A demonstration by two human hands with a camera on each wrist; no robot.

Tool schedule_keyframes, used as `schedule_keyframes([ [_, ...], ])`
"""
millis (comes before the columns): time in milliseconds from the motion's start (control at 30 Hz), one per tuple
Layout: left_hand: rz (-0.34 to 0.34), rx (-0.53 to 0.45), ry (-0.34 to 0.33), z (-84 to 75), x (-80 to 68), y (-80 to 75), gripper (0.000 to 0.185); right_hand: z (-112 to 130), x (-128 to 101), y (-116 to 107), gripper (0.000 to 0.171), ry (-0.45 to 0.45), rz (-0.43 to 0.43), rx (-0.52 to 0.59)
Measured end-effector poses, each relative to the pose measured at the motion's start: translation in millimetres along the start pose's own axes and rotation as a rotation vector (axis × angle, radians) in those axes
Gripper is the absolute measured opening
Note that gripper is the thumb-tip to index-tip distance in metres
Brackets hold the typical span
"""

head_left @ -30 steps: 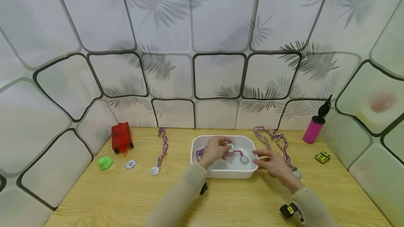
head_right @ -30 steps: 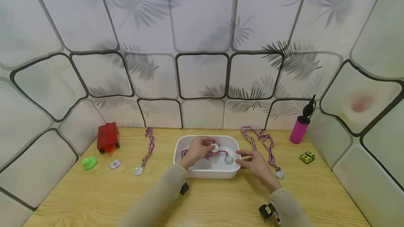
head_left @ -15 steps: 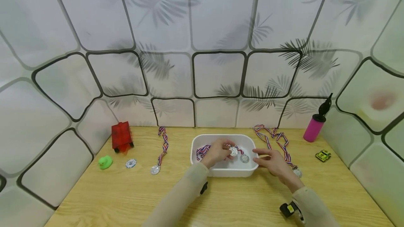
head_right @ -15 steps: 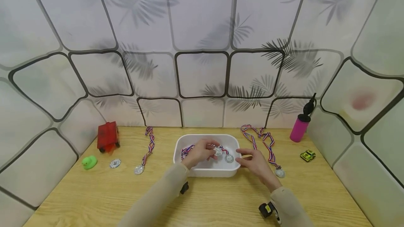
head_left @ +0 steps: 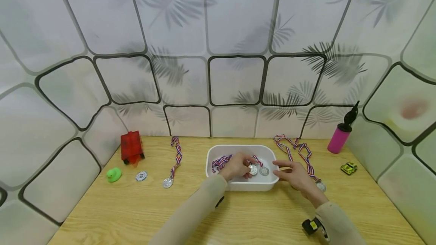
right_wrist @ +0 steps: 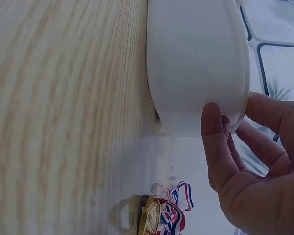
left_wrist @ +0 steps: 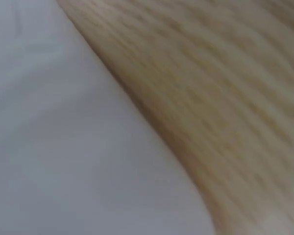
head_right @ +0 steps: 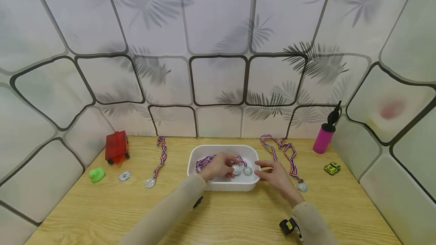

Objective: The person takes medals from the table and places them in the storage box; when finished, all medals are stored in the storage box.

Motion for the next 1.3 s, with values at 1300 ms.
schedule_keyframes([
  [1300, -0.038, 0.117, 0.151, -4.4, -1.8, -18.9, 0.025, 0.6, -2.0, 1.3, 0.048, -0.004, -0.005, -0.018],
])
Point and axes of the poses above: each hand's wrist, its own x-axis towards the middle knuckle, its own y-axis out of the palm, z = x × y, the point moved 8 cm from there along x, towards the middle knuckle, and after that the axes turned 14 degrees about x, right-handed, at the moved point
